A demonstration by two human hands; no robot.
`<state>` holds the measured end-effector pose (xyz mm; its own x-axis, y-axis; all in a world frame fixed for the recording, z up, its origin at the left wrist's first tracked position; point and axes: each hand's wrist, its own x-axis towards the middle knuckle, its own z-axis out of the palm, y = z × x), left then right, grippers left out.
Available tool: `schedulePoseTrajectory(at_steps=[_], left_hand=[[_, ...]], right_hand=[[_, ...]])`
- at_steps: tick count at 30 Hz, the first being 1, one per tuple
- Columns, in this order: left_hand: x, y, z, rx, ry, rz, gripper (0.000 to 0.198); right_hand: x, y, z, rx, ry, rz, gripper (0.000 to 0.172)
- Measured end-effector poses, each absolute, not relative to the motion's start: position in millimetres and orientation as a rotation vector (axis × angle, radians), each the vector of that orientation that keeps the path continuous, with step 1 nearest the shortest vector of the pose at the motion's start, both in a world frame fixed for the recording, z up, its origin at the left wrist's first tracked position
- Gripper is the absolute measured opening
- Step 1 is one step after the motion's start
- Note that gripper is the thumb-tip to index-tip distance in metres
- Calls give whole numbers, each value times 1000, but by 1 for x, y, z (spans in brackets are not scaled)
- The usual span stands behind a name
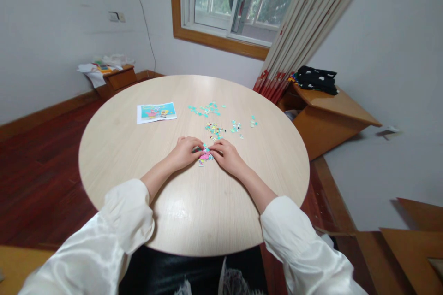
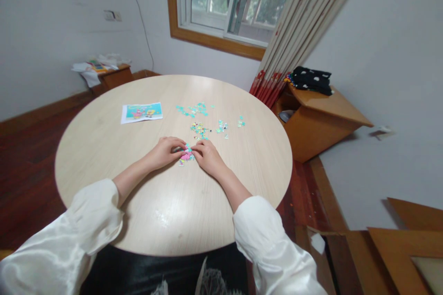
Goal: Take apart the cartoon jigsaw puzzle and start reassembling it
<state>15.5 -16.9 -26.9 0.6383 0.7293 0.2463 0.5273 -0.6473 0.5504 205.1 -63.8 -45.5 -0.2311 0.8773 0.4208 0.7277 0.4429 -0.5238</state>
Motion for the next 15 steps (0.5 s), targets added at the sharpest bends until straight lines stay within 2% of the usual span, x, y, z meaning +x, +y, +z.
schedulePoseTrajectory(at_steps=[15], left_hand=[[15, -17, -28, 2441, 1004, 648, 7]], right_hand=[[203, -66, -41, -1416, -1937, 327, 7]])
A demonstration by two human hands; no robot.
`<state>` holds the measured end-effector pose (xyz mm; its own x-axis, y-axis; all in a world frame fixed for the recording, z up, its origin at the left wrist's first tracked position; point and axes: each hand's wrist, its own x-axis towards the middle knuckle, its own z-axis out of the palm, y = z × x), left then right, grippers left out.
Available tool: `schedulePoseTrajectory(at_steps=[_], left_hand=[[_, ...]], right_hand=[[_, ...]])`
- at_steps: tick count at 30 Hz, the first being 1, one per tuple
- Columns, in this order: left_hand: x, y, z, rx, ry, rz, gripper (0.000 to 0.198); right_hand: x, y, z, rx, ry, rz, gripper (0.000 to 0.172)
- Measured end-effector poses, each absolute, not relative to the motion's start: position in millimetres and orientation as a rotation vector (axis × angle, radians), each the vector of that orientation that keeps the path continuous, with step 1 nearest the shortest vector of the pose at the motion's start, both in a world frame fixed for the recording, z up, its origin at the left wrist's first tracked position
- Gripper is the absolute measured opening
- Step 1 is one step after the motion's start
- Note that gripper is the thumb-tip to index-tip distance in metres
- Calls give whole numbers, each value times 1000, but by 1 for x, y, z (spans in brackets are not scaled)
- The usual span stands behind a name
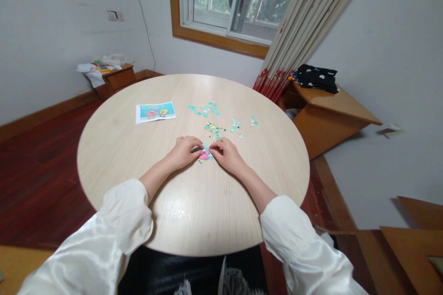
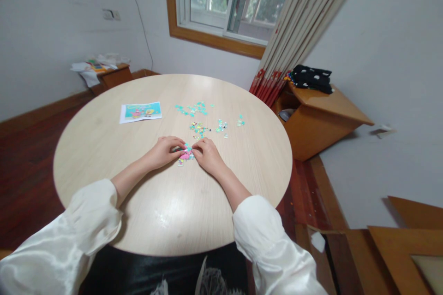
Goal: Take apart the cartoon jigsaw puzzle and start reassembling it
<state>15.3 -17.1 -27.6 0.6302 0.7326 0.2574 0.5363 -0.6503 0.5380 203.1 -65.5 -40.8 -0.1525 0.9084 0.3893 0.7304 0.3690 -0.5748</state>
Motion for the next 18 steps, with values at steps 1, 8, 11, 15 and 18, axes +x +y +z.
schedulePoseTrajectory(at_steps=[1, 8, 11, 15, 18], left_hand=[[15, -17, -28, 2441, 1004, 647, 7], [15, -17, -29, 2431, 999, 648, 7], [14, -16, -29, 2434, 997, 642, 7], [14, -16, -29, 2444, 997, 631, 8], [14, -16, -29, 2447, 995, 625, 8]], right_hand=[[203, -66, -41, -1414, -1945, 328, 8], [202, -66, -41, -1417, -1941, 361, 6], [201, -66, -40, -1431, -1907, 359, 3], [200, -65, -40, -1443, -1880, 360, 2], [200, -63, -41, -1432, -1876, 377, 4]])
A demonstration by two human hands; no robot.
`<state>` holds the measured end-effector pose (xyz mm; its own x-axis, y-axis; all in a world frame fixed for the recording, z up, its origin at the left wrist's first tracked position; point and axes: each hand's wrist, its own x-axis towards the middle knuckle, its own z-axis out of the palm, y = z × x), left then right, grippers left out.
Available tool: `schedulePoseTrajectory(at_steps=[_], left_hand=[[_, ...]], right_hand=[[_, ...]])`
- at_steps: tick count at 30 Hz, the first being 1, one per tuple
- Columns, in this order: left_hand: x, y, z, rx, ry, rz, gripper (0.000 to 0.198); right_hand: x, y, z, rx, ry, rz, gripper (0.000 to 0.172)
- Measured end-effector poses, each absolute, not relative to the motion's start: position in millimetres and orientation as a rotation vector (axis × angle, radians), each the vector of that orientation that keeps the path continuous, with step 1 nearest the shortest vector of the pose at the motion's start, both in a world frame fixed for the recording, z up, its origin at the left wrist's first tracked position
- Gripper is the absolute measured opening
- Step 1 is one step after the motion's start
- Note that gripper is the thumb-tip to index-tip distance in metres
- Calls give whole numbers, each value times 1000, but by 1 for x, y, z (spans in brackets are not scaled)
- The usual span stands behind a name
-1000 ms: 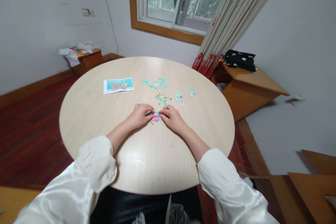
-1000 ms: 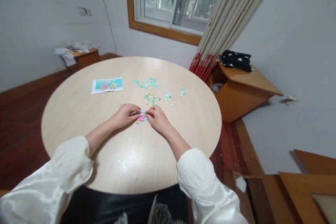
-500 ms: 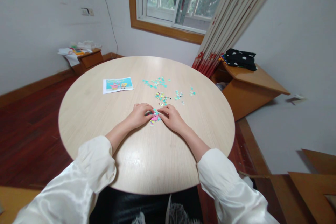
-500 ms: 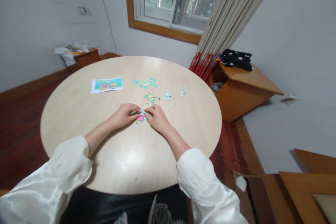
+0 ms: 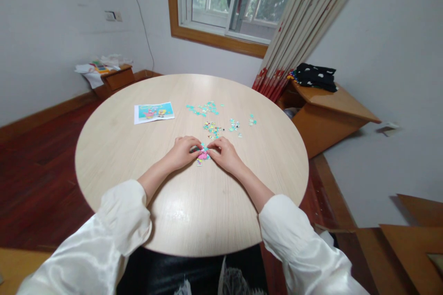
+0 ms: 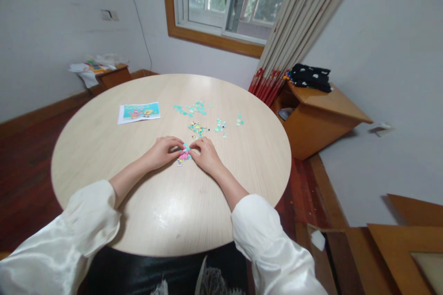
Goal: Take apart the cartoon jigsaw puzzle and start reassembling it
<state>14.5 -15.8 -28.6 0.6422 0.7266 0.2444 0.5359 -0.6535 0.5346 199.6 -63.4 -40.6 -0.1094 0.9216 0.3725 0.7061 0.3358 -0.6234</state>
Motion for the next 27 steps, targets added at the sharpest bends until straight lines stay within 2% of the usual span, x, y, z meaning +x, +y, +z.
schedulePoseTrajectory(at_steps=[9, 20, 24, 27], left_hand=[[14, -15, -32, 2462, 990, 631, 10], [14, -16, -31, 2467, 999, 604, 13], [15, -16, -31, 2459, 1011, 609, 13], [14, -17, -31, 2447, 1010, 611, 14]], right_hand=[[197, -64, -40, -1445, -1847, 431, 13], [196, -61, -39, -1458, -1848, 457, 10], [198, -62, -40, -1404, -1785, 493, 14], [202, -62, -40, -1362, -1767, 527, 29]])
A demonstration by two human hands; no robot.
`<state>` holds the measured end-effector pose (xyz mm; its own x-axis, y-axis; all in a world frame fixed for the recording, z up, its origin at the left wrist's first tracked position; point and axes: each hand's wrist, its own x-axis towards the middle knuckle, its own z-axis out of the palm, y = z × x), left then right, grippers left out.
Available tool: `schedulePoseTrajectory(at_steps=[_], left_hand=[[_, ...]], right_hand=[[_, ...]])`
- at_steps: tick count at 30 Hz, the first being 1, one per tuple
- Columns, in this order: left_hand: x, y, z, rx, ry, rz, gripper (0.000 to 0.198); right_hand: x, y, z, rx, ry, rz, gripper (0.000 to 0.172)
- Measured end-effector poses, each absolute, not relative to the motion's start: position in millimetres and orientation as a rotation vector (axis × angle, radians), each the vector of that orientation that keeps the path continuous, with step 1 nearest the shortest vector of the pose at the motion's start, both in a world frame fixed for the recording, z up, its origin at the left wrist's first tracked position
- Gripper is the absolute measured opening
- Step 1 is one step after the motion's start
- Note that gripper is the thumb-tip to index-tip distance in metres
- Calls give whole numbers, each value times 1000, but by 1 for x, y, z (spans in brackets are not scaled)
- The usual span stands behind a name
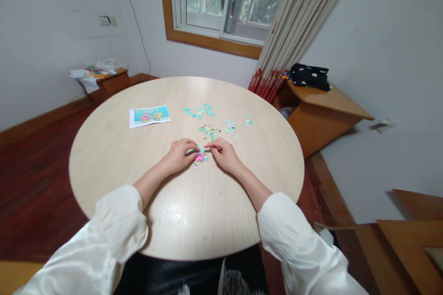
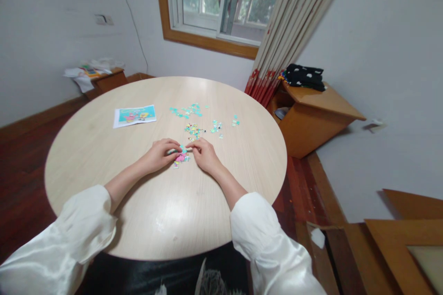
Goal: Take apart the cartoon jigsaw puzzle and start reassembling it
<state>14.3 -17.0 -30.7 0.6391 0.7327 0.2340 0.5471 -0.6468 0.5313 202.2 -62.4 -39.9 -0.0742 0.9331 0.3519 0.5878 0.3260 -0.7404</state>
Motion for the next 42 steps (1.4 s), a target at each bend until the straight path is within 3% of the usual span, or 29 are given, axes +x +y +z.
schedulePoseTrajectory(at_steps=[3, 14, 21, 24, 31, 42], left_hand=[[14, -17, -31, 2441, 1006, 615, 17], [14, -21, -30, 2499, 1019, 559, 30], [19, -32, -34, 2571, 948, 530, 30], [20, -28, -37, 2502, 953, 610, 33], [20, -11, -37, 2405, 1068, 908, 34], [117, 18, -21, 2566, 1370, 295, 60]], right_hand=[[206, -63, -40, -1326, -1849, 558, 37], [215, -59, -41, -1297, -1826, 367, 40], [286, -42, -39, -1749, -1438, -11, 48], [294, -43, -40, -1930, -1422, -52, 51], [276, -45, -40, -1878, -1839, -186, 49], [276, -40, -42, -1985, -1881, -118, 52]])
